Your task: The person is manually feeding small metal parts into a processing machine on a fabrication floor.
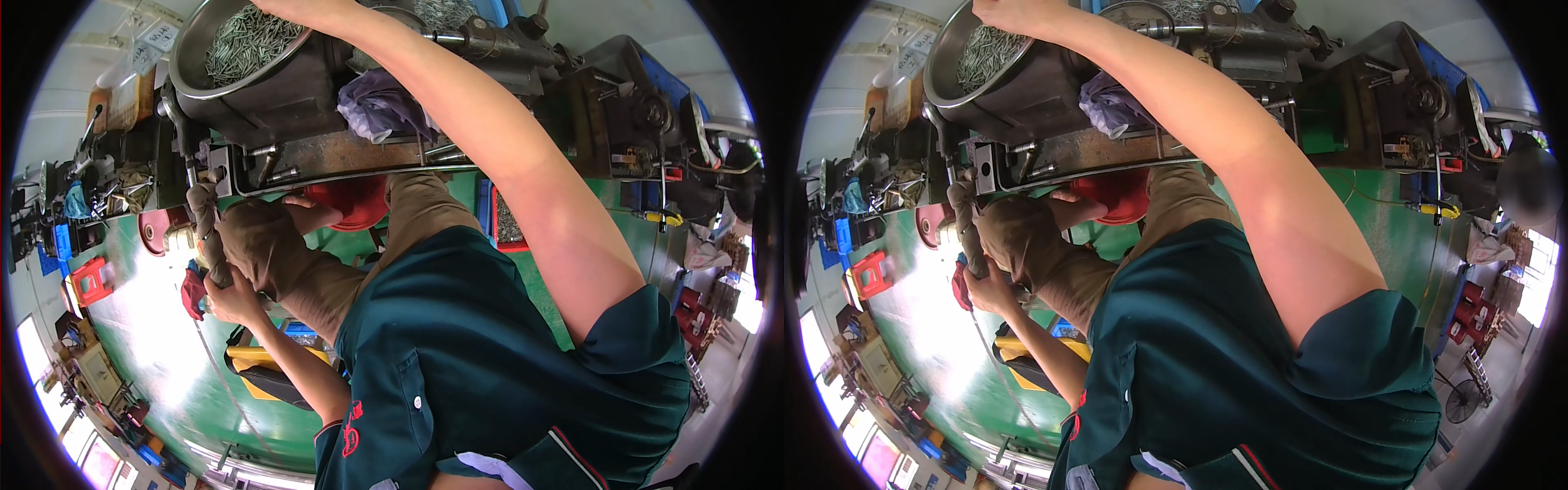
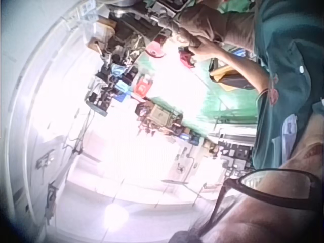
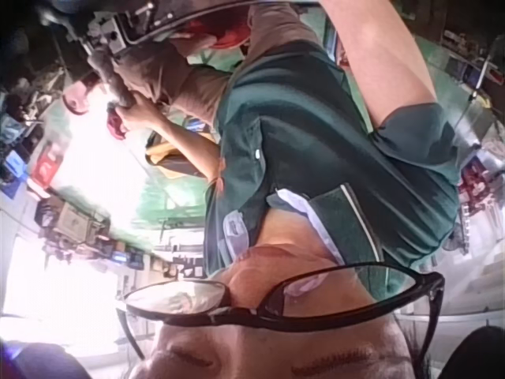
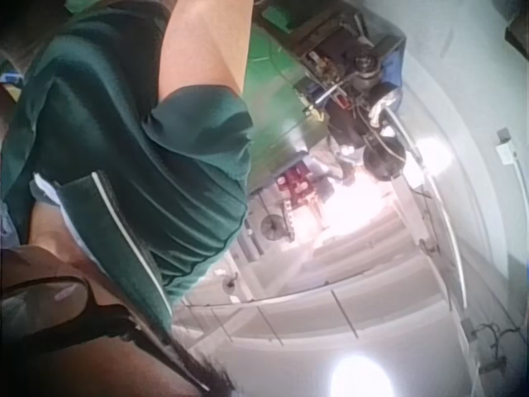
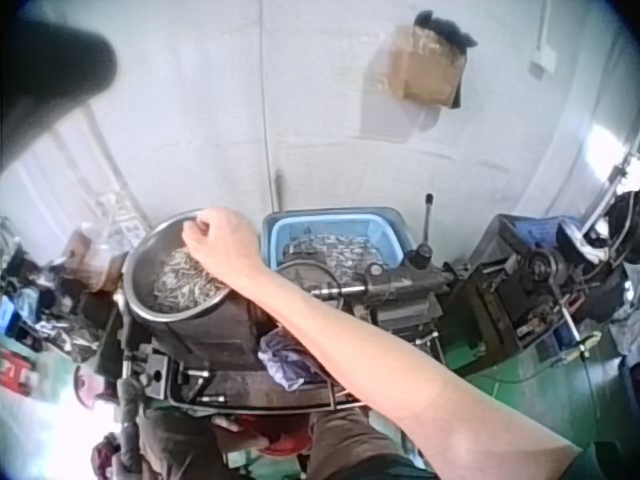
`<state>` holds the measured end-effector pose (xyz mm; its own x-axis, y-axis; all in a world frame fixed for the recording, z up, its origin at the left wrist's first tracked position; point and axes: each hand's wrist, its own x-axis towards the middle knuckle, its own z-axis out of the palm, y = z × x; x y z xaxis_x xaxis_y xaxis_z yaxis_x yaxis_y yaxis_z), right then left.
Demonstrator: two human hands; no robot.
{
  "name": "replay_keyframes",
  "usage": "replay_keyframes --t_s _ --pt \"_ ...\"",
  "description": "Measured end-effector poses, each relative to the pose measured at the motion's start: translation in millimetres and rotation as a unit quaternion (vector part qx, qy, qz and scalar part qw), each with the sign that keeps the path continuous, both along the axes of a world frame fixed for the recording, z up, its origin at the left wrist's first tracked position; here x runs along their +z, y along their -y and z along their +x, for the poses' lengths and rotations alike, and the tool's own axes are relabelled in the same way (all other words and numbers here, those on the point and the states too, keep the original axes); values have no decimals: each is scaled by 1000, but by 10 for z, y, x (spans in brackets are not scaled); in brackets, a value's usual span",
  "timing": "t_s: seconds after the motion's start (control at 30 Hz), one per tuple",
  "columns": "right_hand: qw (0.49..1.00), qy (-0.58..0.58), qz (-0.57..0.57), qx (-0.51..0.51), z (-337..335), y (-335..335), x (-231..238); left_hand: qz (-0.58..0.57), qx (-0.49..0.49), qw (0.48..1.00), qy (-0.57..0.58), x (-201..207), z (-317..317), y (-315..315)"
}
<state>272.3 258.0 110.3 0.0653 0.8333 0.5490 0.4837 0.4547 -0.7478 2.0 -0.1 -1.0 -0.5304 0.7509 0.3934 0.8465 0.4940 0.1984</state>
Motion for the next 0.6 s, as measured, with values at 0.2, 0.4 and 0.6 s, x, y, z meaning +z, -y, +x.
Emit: replay_keyframes --t_s 0.2,0.4,0.6 --pt "1000 10 -9 5 31 106 146 6 -4 1000 -17 25 6 18" --pt "1000 5 24 -16 37 77 115 -2 2 1000 -3 18 4 -9" --pt "1000 13 15 -19 26 95 134 3 -2 1000 -10 5 -19 6"
